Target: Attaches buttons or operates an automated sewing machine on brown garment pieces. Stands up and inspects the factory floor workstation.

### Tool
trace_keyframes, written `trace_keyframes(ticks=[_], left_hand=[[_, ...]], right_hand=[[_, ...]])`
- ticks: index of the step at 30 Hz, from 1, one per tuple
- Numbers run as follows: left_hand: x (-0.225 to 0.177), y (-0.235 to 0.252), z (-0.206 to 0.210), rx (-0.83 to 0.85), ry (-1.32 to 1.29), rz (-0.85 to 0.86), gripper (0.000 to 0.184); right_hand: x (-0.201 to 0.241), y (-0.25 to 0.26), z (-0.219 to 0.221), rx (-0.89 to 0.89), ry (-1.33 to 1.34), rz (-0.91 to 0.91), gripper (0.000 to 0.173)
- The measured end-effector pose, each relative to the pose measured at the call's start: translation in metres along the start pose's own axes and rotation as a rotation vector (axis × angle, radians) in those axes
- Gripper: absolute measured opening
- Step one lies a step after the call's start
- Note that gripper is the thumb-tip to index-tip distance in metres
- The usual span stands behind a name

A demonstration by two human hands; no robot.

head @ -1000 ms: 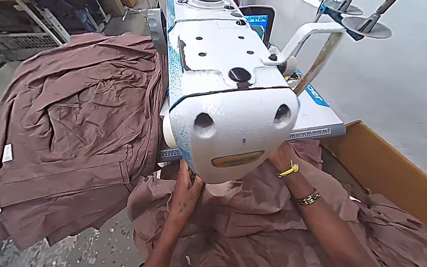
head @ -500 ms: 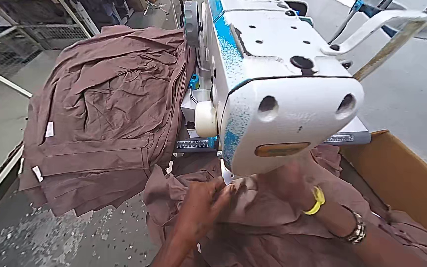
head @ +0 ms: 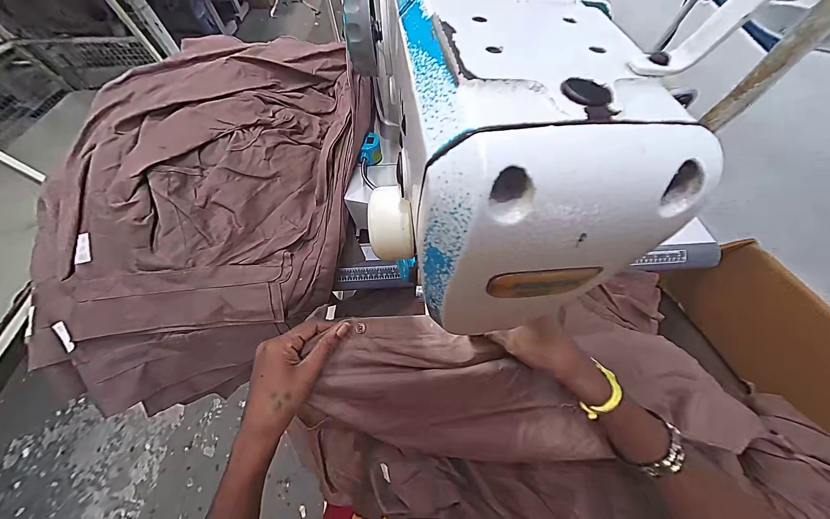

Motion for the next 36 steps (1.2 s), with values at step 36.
trace_keyframes(ticks=[36], left_hand=[[-0.059, 0.017, 0.101, 0.072, -0.581, -0.173, 0.054]], right_hand=[[-0.065, 0.027, -0.078, -0.527, -0.325, -0.02, 0.018]])
Point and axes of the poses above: each hand's wrist, its own y-axis towards the middle knuckle, its own z-axis out of the palm, x = y × z, the point moved 8 cm from there along y, towards the middle knuckle, and after that the axes turned 11 degrees about z, right-handed, at the moved point
